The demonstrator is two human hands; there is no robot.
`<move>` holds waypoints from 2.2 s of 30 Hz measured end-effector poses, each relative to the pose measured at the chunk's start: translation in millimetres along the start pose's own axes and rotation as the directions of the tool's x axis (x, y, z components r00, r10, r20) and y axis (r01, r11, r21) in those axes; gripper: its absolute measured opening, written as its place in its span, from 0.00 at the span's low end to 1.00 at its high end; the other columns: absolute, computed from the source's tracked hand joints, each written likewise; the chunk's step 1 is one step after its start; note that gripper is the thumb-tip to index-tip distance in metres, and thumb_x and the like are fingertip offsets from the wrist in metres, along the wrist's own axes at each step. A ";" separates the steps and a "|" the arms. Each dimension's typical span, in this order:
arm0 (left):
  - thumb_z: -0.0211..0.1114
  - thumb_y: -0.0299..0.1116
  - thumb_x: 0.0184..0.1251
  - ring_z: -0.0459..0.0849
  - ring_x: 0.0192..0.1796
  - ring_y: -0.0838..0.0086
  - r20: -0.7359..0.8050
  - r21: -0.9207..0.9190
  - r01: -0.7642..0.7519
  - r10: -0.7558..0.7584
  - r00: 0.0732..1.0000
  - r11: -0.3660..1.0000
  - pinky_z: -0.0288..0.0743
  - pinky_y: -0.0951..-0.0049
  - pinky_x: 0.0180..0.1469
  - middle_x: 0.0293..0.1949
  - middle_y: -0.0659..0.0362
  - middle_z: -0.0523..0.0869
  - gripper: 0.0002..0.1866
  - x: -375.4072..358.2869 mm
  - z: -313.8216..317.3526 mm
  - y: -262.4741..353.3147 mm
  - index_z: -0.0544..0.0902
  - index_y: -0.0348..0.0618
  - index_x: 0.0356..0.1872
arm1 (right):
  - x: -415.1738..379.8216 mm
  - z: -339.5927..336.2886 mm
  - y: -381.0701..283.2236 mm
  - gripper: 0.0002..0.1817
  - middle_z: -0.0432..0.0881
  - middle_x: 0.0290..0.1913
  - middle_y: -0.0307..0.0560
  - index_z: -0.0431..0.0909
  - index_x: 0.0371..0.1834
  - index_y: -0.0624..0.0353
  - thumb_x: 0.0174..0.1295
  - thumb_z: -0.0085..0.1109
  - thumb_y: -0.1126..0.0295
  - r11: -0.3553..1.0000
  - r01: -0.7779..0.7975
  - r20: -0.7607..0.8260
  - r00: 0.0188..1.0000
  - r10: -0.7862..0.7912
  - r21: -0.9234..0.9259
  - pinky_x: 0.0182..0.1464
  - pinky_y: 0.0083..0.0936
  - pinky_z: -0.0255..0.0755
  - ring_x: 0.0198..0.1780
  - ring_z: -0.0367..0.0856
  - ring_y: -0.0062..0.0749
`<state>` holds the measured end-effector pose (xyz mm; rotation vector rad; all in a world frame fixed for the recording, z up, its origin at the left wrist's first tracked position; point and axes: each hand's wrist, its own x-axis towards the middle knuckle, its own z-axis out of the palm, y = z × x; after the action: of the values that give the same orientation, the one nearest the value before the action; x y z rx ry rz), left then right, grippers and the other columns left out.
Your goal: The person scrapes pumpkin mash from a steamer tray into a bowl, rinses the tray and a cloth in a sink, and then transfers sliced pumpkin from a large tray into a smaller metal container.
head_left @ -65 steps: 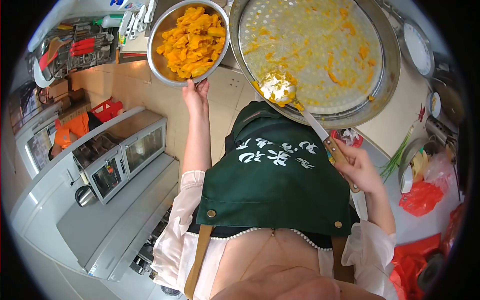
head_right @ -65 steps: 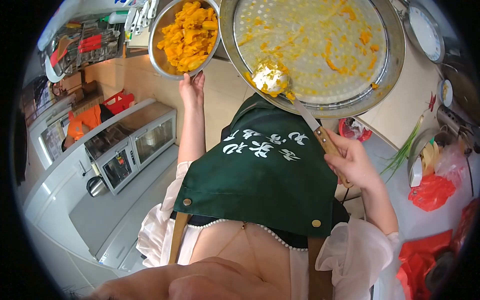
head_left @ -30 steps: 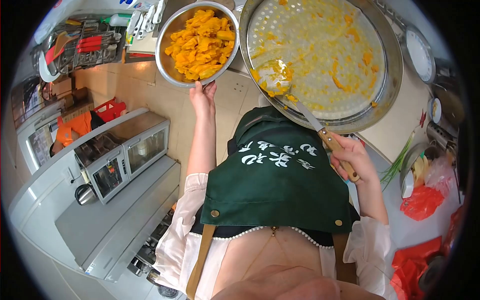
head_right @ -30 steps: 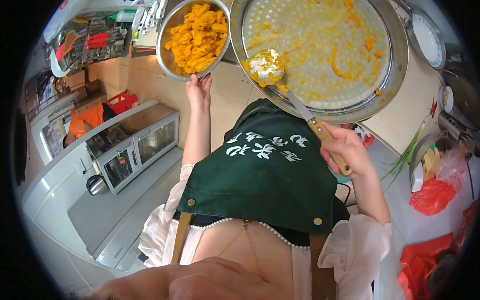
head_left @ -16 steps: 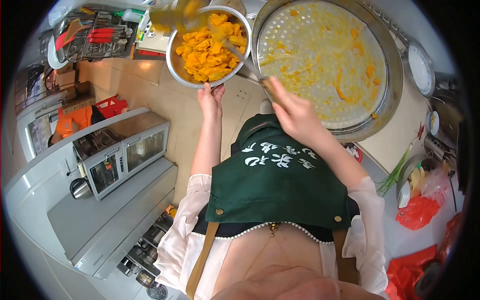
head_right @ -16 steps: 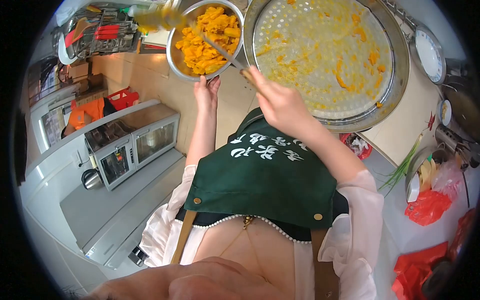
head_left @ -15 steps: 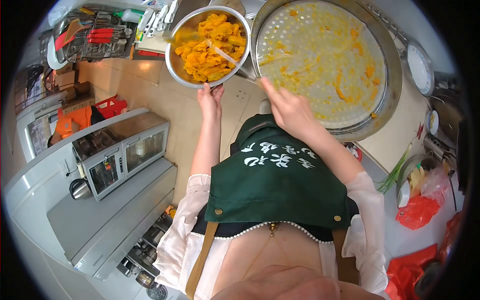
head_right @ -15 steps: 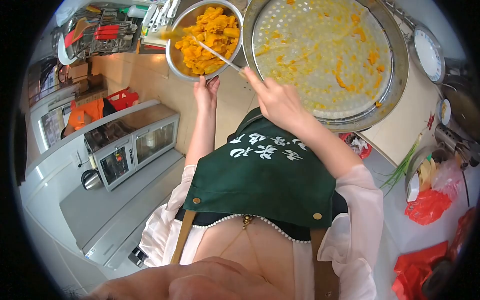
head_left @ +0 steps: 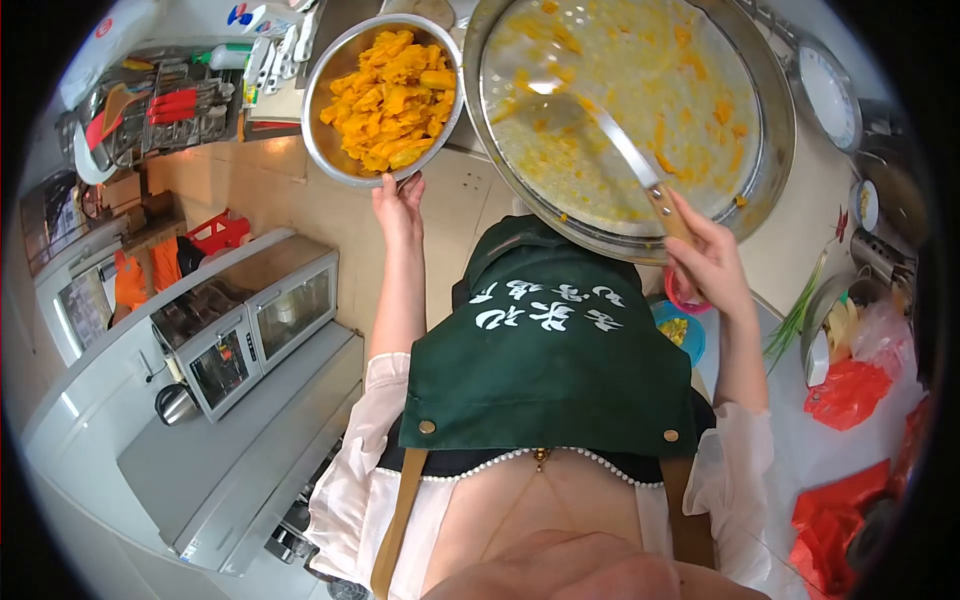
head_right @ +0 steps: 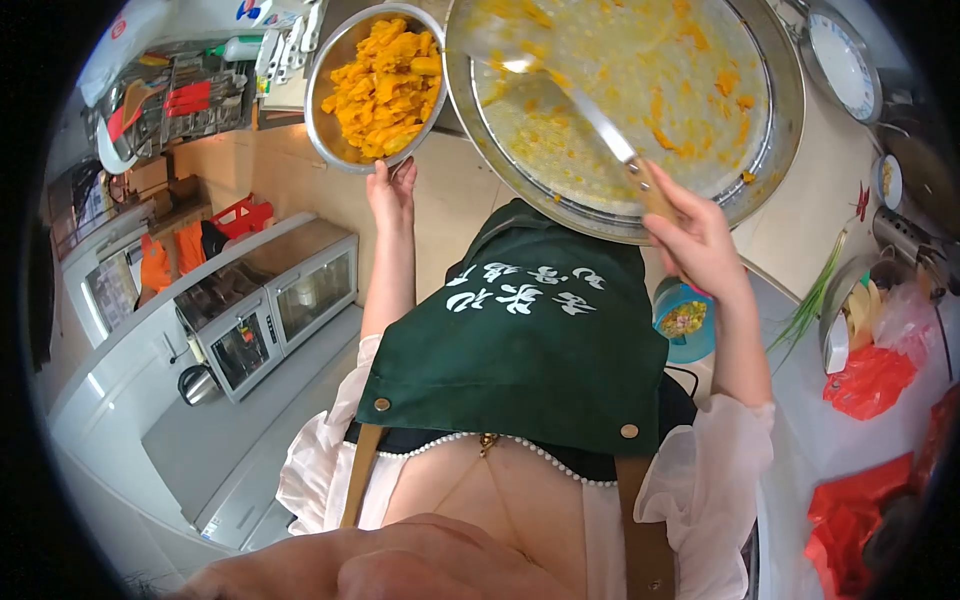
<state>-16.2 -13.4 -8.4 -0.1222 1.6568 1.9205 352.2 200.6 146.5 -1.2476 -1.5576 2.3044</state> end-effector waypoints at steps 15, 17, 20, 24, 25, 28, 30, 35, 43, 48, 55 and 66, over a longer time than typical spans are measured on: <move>0.47 0.45 0.72 0.80 0.43 0.58 -0.088 -0.048 0.048 -0.052 0.995 0.998 0.77 0.62 0.46 0.42 0.49 0.78 0.20 3.8 0.6 -6.4 0.67 0.35 0.50 | -95.5 -87.3 -56.9 0.27 0.67 0.18 0.37 0.60 0.66 0.62 0.61 0.45 0.73 0.718 -0.512 -0.461 0.837 0.294 -0.471 0.15 0.16 0.59 0.12 0.64 0.17; 0.48 0.48 0.71 0.80 0.42 0.58 -0.118 -0.033 0.043 -0.046 0.992 0.999 0.76 0.62 0.47 0.40 0.49 0.78 0.22 -0.6 2.2 -8.8 0.68 0.35 0.48 | -100.1 -91.5 -60.5 0.27 0.68 0.18 0.37 0.60 0.66 0.62 0.62 0.45 0.73 0.727 -0.528 -0.449 0.830 0.331 -0.439 0.15 0.16 0.60 0.12 0.64 0.18; 0.49 0.55 0.68 0.80 0.42 0.59 -0.129 -0.096 0.126 -0.138 0.982 0.987 0.76 0.62 0.47 0.40 0.50 0.77 0.27 -13.2 7.5 -17.6 0.68 0.35 0.46 | -105.2 -91.2 -61.3 0.27 0.69 0.18 0.38 0.59 0.67 0.63 0.63 0.45 0.72 0.801 -0.505 -0.454 0.825 0.337 -0.322 0.14 0.15 0.60 0.12 0.65 0.18; 0.50 0.59 0.65 0.79 0.45 0.59 0.058 0.019 0.227 -0.228 0.972 0.974 0.76 0.63 0.47 0.43 0.49 0.76 0.31 -27.2 17.5 -36.3 0.68 0.34 0.47 | -101.2 -81.4 -26.7 0.23 0.71 0.19 0.39 0.64 0.61 0.68 0.62 0.47 0.72 0.949 -0.309 -0.400 0.879 0.259 -0.065 0.15 0.14 0.61 0.12 0.66 0.19; 0.51 0.59 0.65 0.78 0.45 0.60 0.110 0.095 0.244 -0.254 0.961 0.965 0.76 0.63 0.47 0.44 0.49 0.75 0.31 -34.5 30.8 -35.4 0.68 0.35 0.48 | -101.1 -75.1 -18.0 0.22 0.71 0.19 0.39 0.65 0.59 0.69 0.62 0.48 0.72 0.960 -0.280 -0.382 0.888 0.257 -0.005 0.15 0.14 0.61 0.12 0.66 0.19; 0.53 0.55 0.66 0.78 0.46 0.62 0.282 0.326 0.281 -0.376 0.883 0.903 0.77 0.63 0.46 0.48 0.49 0.74 0.30 -49.0 75.5 -25.7 0.66 0.36 0.52 | -111.4 -48.5 -5.2 0.18 0.73 0.19 0.42 0.68 0.50 0.69 0.59 0.52 0.70 0.958 -0.242 -0.363 0.888 0.283 0.155 0.15 0.14 0.62 0.12 0.67 0.21; 0.55 0.51 0.65 0.78 0.47 0.63 0.346 0.469 0.276 -0.463 0.816 0.839 0.77 0.64 0.45 0.50 0.49 0.74 0.29 -51.0 97.2 -18.6 0.64 0.38 0.56 | -122.3 -27.8 -0.3 0.19 0.74 0.19 0.43 0.68 0.50 0.69 0.58 0.53 0.70 0.924 -0.244 -0.331 0.881 0.338 0.294 0.15 0.14 0.61 0.12 0.68 0.22; 0.56 0.36 0.63 0.78 0.50 0.61 0.381 0.610 0.305 -0.608 0.697 0.732 0.79 0.61 0.44 0.54 0.51 0.73 0.29 -47.0 117.3 2.1 0.56 0.43 0.63 | -140.5 41.1 -1.3 0.17 0.75 0.20 0.47 0.69 0.48 0.66 0.58 0.52 0.68 0.811 -0.238 -0.222 0.886 0.407 0.534 0.11 0.16 0.60 0.10 0.67 0.23; 0.50 0.25 0.60 0.81 0.45 0.61 0.452 0.623 0.260 -0.610 0.650 0.738 0.82 0.66 0.39 0.54 0.48 0.73 0.29 -40.2 121.6 -3.4 0.52 0.43 0.63 | -89.5 119.6 23.5 0.09 0.76 0.22 0.47 0.70 0.37 0.62 0.59 0.51 0.68 0.733 -0.064 -0.347 0.850 0.395 0.678 0.14 0.21 0.62 0.15 0.71 0.26; 0.49 0.23 0.58 0.81 0.45 0.61 0.489 0.590 0.265 -0.600 0.634 0.762 0.83 0.69 0.35 0.54 0.48 0.72 0.28 -36.6 118.8 -5.2 0.54 0.41 0.62 | -43.0 132.9 43.5 0.08 0.76 0.23 0.45 0.69 0.35 0.61 0.60 0.50 0.68 0.704 0.115 -0.519 0.758 0.394 0.701 0.17 0.24 0.65 0.17 0.72 0.28; 0.49 0.25 0.59 0.81 0.46 0.63 0.494 0.589 0.272 -0.606 0.623 0.761 0.83 0.70 0.36 0.53 0.49 0.73 0.27 -33.8 115.7 -8.7 0.57 0.39 0.62 | -12.9 76.8 34.5 0.08 0.75 0.27 0.45 0.68 0.38 0.62 0.60 0.48 0.69 0.650 0.223 -0.602 0.663 0.445 0.726 0.22 0.20 0.65 0.22 0.69 0.24; 0.52 0.26 0.61 0.77 0.51 0.67 0.430 0.610 0.316 -0.638 0.638 0.727 0.79 0.66 0.44 0.55 0.54 0.73 0.27 -41.0 122.8 1.3 0.57 0.44 0.62 | -58.5 81.9 10.0 0.12 0.74 0.28 0.42 0.68 0.44 0.60 0.60 0.47 0.68 0.446 0.234 -0.462 0.719 0.520 0.864 0.20 0.14 0.63 0.21 0.68 0.20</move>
<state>54.1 85.2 37.6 0.2202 1.3802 0.9197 339.9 107.3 183.5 -1.5752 0.1389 1.8035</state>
